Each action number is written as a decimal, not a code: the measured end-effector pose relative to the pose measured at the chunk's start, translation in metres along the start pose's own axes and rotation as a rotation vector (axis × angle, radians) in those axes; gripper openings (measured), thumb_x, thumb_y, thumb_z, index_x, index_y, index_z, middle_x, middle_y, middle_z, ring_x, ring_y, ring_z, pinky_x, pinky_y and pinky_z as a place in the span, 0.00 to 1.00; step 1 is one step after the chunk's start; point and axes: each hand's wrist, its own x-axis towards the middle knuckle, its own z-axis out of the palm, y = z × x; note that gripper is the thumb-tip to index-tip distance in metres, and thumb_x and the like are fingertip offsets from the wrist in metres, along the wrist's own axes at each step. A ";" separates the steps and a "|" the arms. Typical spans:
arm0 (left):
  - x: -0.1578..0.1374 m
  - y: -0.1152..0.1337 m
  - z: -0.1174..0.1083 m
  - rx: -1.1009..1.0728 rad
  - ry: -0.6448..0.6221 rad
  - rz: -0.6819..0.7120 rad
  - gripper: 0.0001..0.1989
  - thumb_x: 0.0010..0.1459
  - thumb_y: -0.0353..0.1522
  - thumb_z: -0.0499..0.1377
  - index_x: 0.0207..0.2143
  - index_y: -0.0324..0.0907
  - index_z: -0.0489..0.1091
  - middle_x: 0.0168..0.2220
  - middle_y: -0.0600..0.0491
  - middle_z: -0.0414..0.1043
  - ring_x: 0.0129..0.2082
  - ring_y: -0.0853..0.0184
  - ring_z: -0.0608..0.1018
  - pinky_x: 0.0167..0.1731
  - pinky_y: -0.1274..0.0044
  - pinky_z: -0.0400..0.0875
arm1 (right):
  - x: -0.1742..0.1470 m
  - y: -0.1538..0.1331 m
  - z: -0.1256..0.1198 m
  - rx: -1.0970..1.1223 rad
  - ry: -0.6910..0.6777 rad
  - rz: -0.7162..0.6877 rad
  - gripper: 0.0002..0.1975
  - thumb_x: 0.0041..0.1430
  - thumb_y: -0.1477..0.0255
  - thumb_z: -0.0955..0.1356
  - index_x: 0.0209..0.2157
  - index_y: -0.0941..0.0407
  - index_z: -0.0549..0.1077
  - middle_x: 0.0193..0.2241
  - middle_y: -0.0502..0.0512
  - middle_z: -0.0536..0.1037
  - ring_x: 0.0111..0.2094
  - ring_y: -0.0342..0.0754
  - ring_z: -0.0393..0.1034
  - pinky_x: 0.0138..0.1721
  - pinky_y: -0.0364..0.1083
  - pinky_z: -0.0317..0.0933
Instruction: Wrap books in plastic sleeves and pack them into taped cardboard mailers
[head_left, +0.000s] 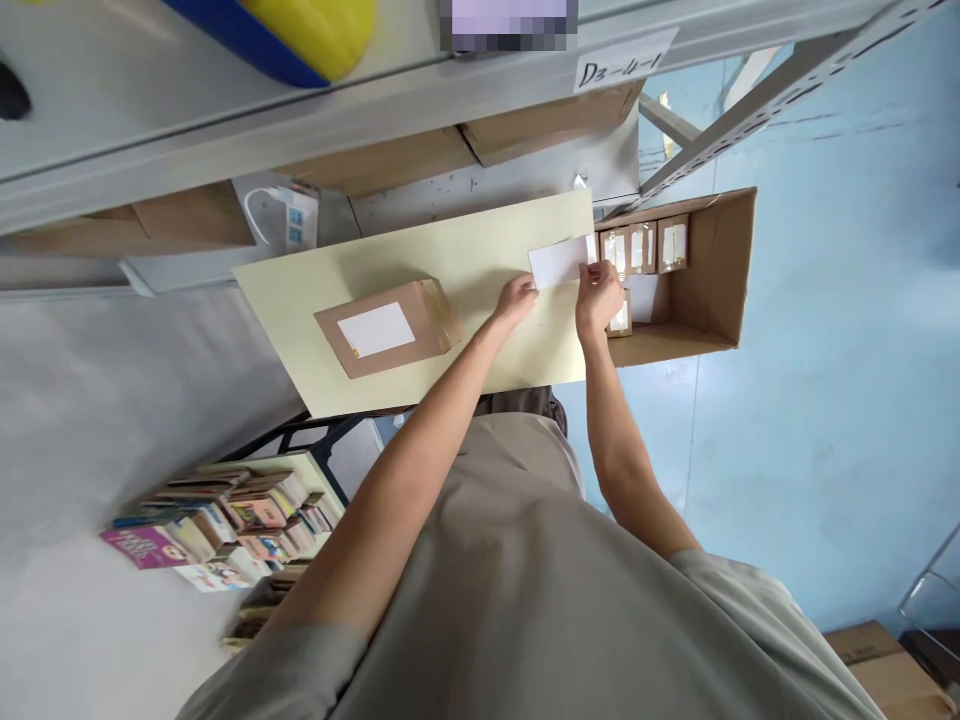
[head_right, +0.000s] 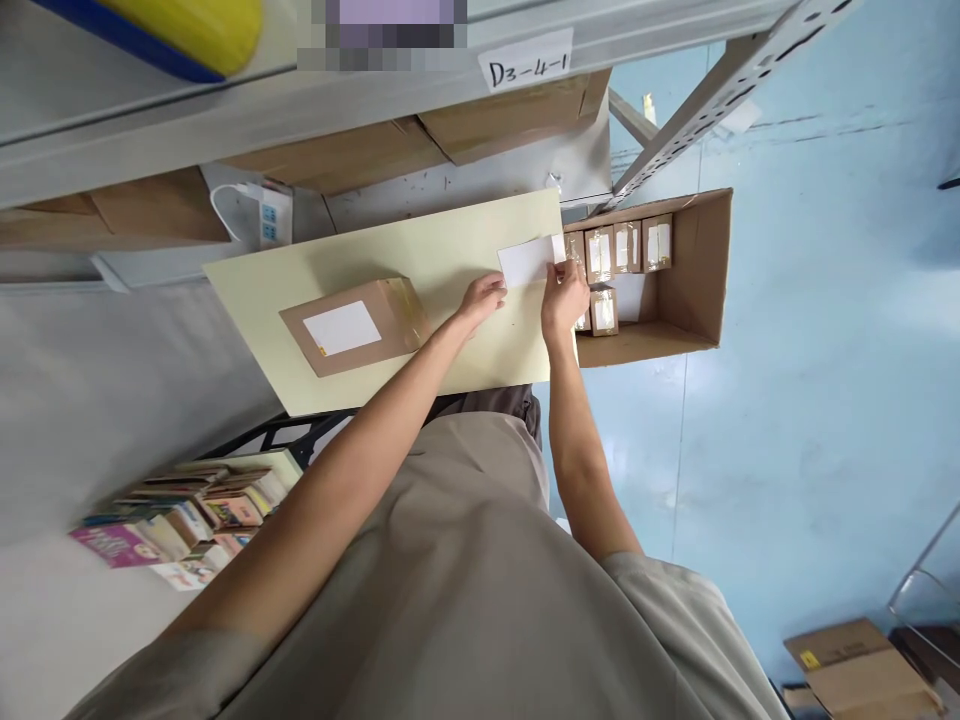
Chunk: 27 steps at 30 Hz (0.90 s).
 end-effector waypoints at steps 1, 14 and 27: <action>-0.001 0.004 -0.001 -0.046 -0.012 -0.070 0.08 0.63 0.24 0.62 0.41 0.43 0.78 0.46 0.48 0.83 0.48 0.62 0.86 0.55 0.66 0.84 | 0.000 0.000 0.000 -0.012 -0.001 -0.001 0.20 0.88 0.56 0.60 0.54 0.53 0.79 0.55 0.64 0.84 0.59 0.63 0.82 0.65 0.64 0.75; -0.010 0.022 0.018 0.068 0.093 -0.093 0.17 0.69 0.22 0.61 0.54 0.40 0.85 0.60 0.42 0.88 0.61 0.52 0.89 0.67 0.63 0.83 | 0.005 0.006 0.007 -0.145 0.056 -0.024 0.17 0.83 0.66 0.69 0.67 0.54 0.76 0.66 0.68 0.77 0.71 0.63 0.72 0.72 0.63 0.71; -0.016 0.034 0.034 -0.010 0.262 0.000 0.10 0.74 0.28 0.68 0.55 0.45 0.82 0.54 0.46 0.90 0.54 0.57 0.91 0.62 0.68 0.84 | -0.002 -0.004 -0.004 -0.033 0.068 -0.156 0.19 0.85 0.62 0.68 0.69 0.55 0.77 0.71 0.70 0.75 0.75 0.61 0.70 0.78 0.66 0.65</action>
